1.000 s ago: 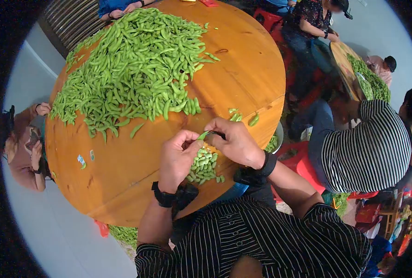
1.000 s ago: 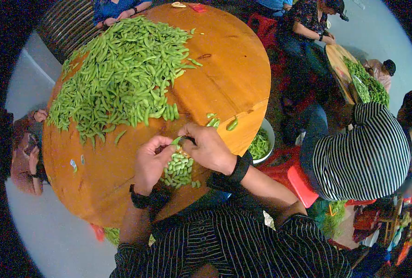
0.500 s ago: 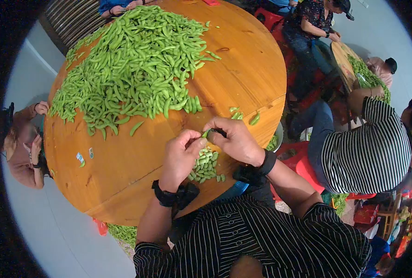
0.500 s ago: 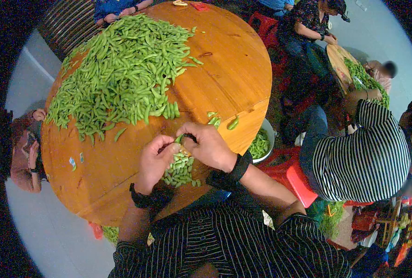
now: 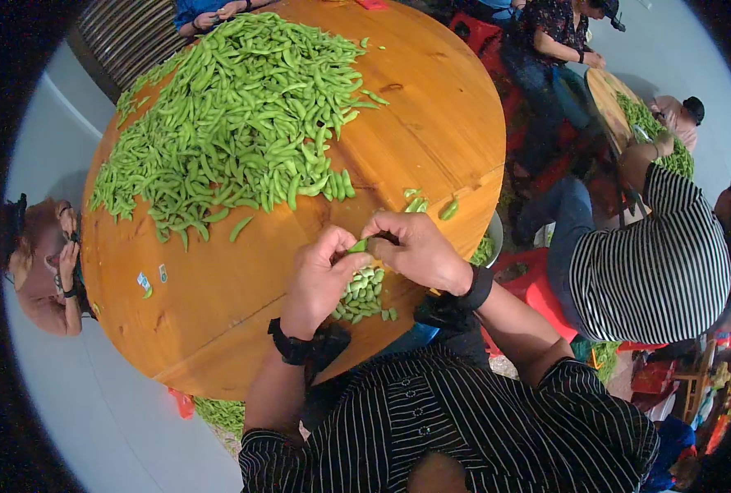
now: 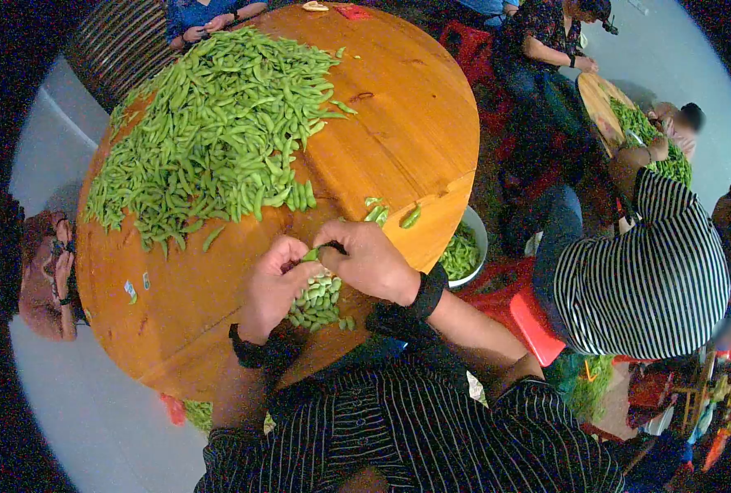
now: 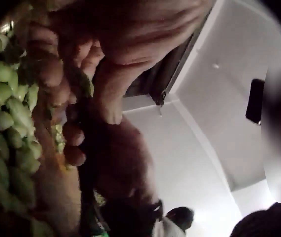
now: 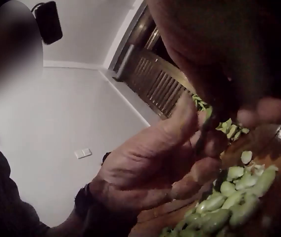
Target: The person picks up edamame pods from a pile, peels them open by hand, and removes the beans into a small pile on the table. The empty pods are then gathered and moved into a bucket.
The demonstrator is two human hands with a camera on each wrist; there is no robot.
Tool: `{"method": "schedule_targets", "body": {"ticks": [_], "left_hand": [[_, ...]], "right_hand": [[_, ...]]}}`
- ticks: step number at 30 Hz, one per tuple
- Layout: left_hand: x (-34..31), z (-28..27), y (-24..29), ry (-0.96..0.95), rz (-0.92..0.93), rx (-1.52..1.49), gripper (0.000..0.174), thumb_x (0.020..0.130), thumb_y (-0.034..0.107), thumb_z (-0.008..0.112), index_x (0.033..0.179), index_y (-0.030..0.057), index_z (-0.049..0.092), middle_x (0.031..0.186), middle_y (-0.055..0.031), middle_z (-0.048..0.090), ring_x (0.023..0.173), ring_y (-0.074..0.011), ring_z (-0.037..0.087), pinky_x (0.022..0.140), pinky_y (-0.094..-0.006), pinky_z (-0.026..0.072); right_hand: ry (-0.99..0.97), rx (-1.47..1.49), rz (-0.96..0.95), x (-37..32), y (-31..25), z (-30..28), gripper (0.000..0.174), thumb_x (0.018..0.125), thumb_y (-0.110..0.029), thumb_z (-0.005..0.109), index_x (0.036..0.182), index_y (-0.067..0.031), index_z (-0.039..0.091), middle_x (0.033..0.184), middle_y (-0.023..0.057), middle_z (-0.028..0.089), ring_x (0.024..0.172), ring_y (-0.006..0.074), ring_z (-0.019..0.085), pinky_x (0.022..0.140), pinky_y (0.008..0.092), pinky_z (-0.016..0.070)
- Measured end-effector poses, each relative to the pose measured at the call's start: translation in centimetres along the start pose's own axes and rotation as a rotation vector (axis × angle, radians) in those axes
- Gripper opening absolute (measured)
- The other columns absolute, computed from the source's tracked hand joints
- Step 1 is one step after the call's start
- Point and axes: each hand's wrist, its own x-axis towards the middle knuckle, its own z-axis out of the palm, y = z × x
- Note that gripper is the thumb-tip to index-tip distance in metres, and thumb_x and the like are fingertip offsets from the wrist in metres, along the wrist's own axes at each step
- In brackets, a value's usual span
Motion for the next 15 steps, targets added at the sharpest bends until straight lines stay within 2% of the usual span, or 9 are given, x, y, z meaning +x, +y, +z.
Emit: {"method": "schedule_targets", "body": {"ticks": [4,6,9,11,13,15], "left_hand": [[-0.4,0.0,1.1,0.026,-0.039,0.054,0.007,0.086,0.006,0.063,0.090,0.0048,0.058,0.068,0.0031,0.055,0.055,-0.0038,0.049,0.049,-0.0206,0.0407],[-0.4,-0.1,1.3,-0.003,-0.149,-0.019,0.006,0.088,0.007,0.062,0.093,0.0041,0.059,0.067,0.0025,0.055,0.055,-0.0041,0.050,0.049,-0.0205,0.0411],[-0.5,-0.1,0.8,-0.010,-0.128,-0.016,0.005,0.091,0.009,0.059,0.093,0.0043,0.059,0.067,0.0019,0.055,0.054,-0.0047,0.049,0.048,-0.0206,0.0413],[-0.6,0.0,1.6,0.008,-0.161,-0.011,0.007,0.093,0.011,0.057,0.093,0.0042,0.059,0.067,0.0015,0.055,0.053,-0.0054,0.050,0.048,-0.0208,0.0415],[-0.5,-0.2,1.8,0.029,-0.196,-0.007,0.011,0.095,0.013,0.054,0.092,0.0041,0.059,0.067,0.0010,0.056,0.053,-0.0061,0.050,0.048,-0.0210,0.0417],[-0.3,-0.7,1.5,-0.049,-0.260,-0.200,0.019,0.097,0.020,0.050,0.090,0.0038,0.058,0.066,0.0002,0.056,0.052,-0.0073,0.051,0.048,-0.0214,0.0419]], "right_hand": [[0.001,-0.035,-0.026,0.2,-0.2,-0.2,0.005,0.085,0.000,0.057,0.089,0.0014,0.059,0.072,0.0027,0.056,0.069,0.0064,0.050,0.063,0.0246,0.0428],[-0.022,-0.041,-0.019,0.3,-0.1,-0.3,0.005,0.084,-0.001,0.057,0.088,0.0014,0.059,0.072,0.0038,0.056,0.069,0.0070,0.051,0.063,0.0252,0.0434],[-0.031,-0.114,-0.048,0.4,-0.1,-0.1,0.006,0.084,-0.001,0.058,0.089,0.0008,0.060,0.072,0.0051,0.057,0.069,0.0077,0.052,0.063,0.0261,0.0439],[0.070,-0.174,-0.118,0.4,-0.2,0.1,0.007,0.078,-0.007,0.059,0.084,-0.0034,0.062,0.073,0.0160,0.062,0.065,0.0332,0.061,0.061,0.0386,0.0478],[0.056,-0.167,-0.139,0.5,-0.4,0.0,0.008,0.078,-0.007,0.058,0.084,-0.0031,0.061,0.072,0.0160,0.060,0.064,0.0307,0.061,0.061,0.0380,0.0477],[0.042,-0.161,-0.164,0.7,-0.2,-0.2,0.008,0.078,-0.006,0.058,0.085,-0.0027,0.061,0.071,0.0159,0.059,0.062,0.0282,0.061,0.060,0.0375,0.0475]]}}
